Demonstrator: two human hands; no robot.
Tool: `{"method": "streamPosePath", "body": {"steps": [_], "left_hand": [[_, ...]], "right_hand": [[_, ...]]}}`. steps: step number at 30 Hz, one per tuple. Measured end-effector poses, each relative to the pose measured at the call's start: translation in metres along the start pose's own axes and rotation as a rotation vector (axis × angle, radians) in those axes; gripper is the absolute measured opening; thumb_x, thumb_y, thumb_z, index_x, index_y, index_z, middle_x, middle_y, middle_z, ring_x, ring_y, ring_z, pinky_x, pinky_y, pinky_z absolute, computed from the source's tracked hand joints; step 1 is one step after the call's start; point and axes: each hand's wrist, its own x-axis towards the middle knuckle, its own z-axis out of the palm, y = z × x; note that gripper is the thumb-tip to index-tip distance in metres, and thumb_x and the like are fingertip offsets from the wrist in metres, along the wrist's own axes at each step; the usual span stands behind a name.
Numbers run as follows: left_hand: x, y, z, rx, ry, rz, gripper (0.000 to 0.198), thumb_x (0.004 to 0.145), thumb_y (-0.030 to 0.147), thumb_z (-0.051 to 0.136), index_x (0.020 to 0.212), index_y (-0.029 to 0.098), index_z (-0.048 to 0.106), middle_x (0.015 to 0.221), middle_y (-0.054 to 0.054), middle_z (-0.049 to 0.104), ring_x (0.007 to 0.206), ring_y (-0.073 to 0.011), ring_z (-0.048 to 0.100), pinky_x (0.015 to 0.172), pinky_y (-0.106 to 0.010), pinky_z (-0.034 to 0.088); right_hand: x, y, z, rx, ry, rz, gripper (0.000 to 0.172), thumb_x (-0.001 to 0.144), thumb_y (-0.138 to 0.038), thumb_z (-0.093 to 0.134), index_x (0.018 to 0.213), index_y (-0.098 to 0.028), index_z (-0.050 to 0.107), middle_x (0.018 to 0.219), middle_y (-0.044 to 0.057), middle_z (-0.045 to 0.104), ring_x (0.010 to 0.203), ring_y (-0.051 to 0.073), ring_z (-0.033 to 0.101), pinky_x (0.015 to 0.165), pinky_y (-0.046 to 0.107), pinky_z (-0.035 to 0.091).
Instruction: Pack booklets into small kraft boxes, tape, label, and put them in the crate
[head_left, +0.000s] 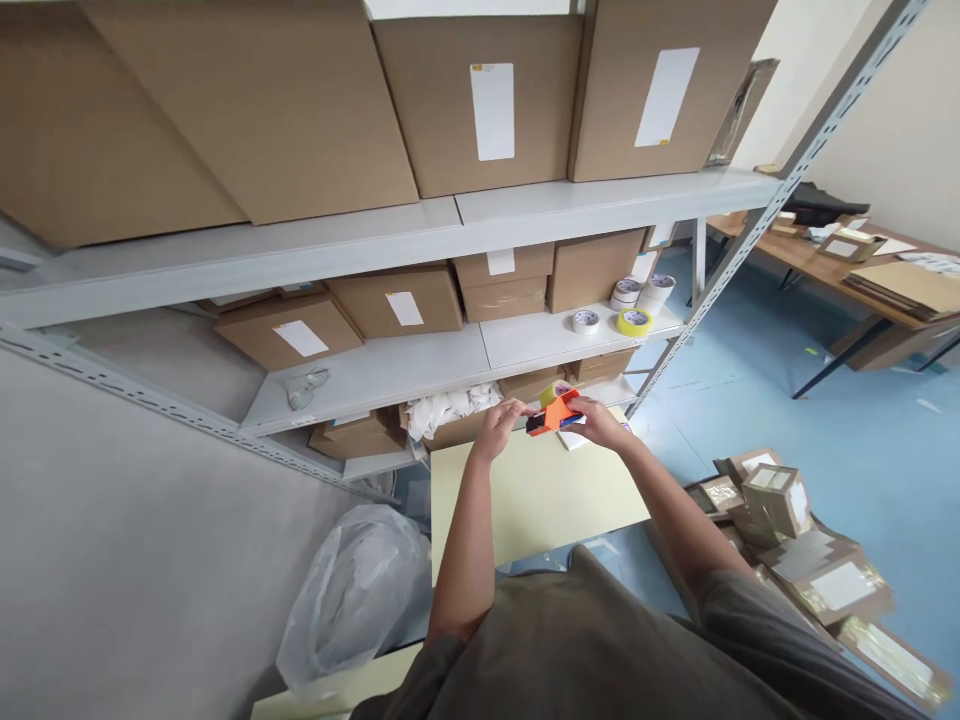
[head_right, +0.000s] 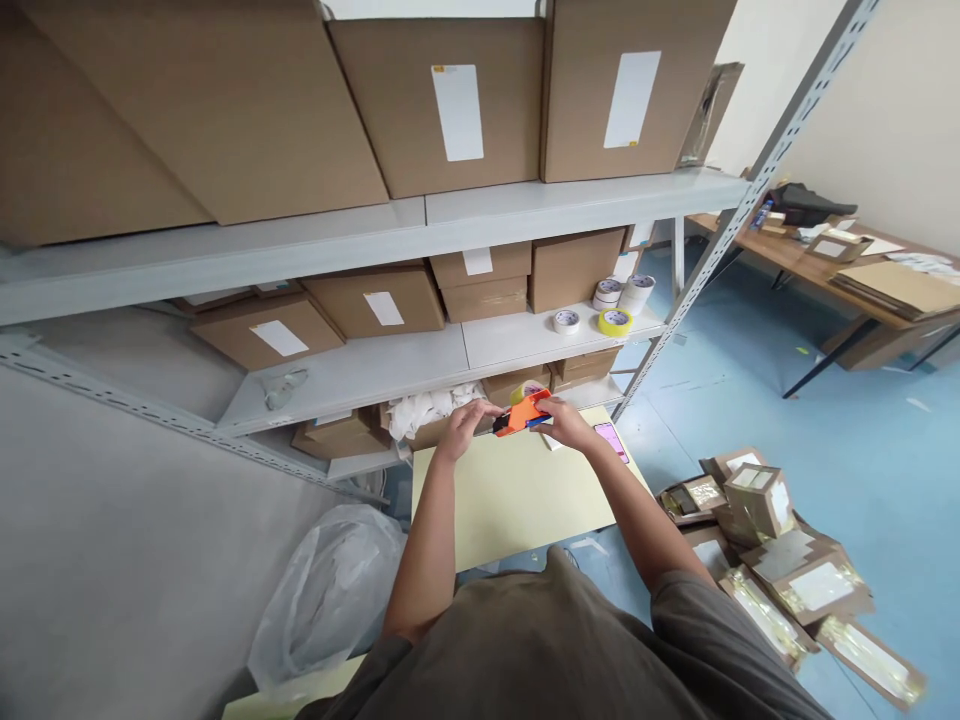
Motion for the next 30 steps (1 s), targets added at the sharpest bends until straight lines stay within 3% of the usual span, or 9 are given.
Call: {"method": "streamPosePath", "body": {"steps": [5, 14, 22, 25, 27, 30], "left_hand": [[0.017, -0.005, 0.019, 0.122, 0.07, 0.029, 0.036, 0.095, 0.055, 0.075, 0.097, 0.022, 0.087, 0.095, -0.009, 0.079, 0.089, -0.0217, 0.069, 0.079, -0.033, 0.055], [0.034, -0.003, 0.057, 0.327, 0.219, 0.09, 0.028, 0.103, 0.043, 0.066, 0.102, 0.025, 0.087, 0.085, -0.006, 0.077, 0.085, -0.0203, 0.068, 0.08, -0.034, 0.055], [0.039, 0.008, 0.069, 0.481, 0.351, 0.068, 0.03, 0.106, 0.042, 0.061, 0.103, 0.026, 0.086, 0.094, -0.006, 0.079, 0.093, -0.0221, 0.07, 0.088, -0.036, 0.056], [0.035, 0.012, 0.073, 0.513, 0.476, 0.027, 0.036, 0.108, 0.047, 0.056, 0.109, 0.027, 0.086, 0.099, -0.01, 0.078, 0.101, -0.0267, 0.068, 0.096, -0.042, 0.054], [0.033, 0.015, 0.071, 0.53, 0.546, 0.011, 0.039, 0.108, 0.049, 0.053, 0.114, 0.028, 0.085, 0.101, -0.013, 0.077, 0.108, -0.0301, 0.066, 0.103, -0.046, 0.052], [0.033, 0.021, 0.059, 0.573, 0.517, 0.03, 0.035, 0.107, 0.048, 0.055, 0.117, 0.031, 0.084, 0.107, -0.012, 0.078, 0.114, -0.0316, 0.066, 0.108, -0.047, 0.051]], "right_hand": [[-0.005, 0.02, -0.021, -0.023, 0.003, -0.053, 0.028, 0.095, -0.046, 0.079, 0.107, -0.022, 0.074, 0.105, 0.013, 0.077, 0.097, 0.029, 0.072, 0.089, 0.042, 0.058], [-0.002, 0.057, -0.042, -0.015, -0.024, -0.027, 0.027, 0.095, -0.044, 0.078, 0.113, -0.023, 0.077, 0.106, 0.013, 0.077, 0.097, 0.03, 0.073, 0.089, 0.042, 0.059], [0.02, 0.065, -0.059, 0.011, -0.093, -0.023, 0.027, 0.096, -0.046, 0.077, 0.11, -0.022, 0.076, 0.097, 0.009, 0.077, 0.085, 0.026, 0.071, 0.078, 0.034, 0.054], [0.031, 0.068, -0.065, -0.006, -0.104, -0.033, 0.025, 0.095, -0.045, 0.078, 0.108, -0.024, 0.077, 0.099, 0.009, 0.079, 0.085, 0.027, 0.071, 0.078, 0.034, 0.053], [0.036, 0.073, -0.067, -0.026, -0.104, -0.029, 0.025, 0.093, -0.045, 0.079, 0.108, -0.025, 0.078, 0.098, 0.009, 0.079, 0.085, 0.028, 0.071, 0.078, 0.035, 0.053], [0.042, 0.085, -0.063, -0.019, -0.094, -0.026, 0.027, 0.091, -0.044, 0.081, 0.108, -0.024, 0.077, 0.098, 0.01, 0.079, 0.088, 0.029, 0.072, 0.081, 0.037, 0.055]]}}
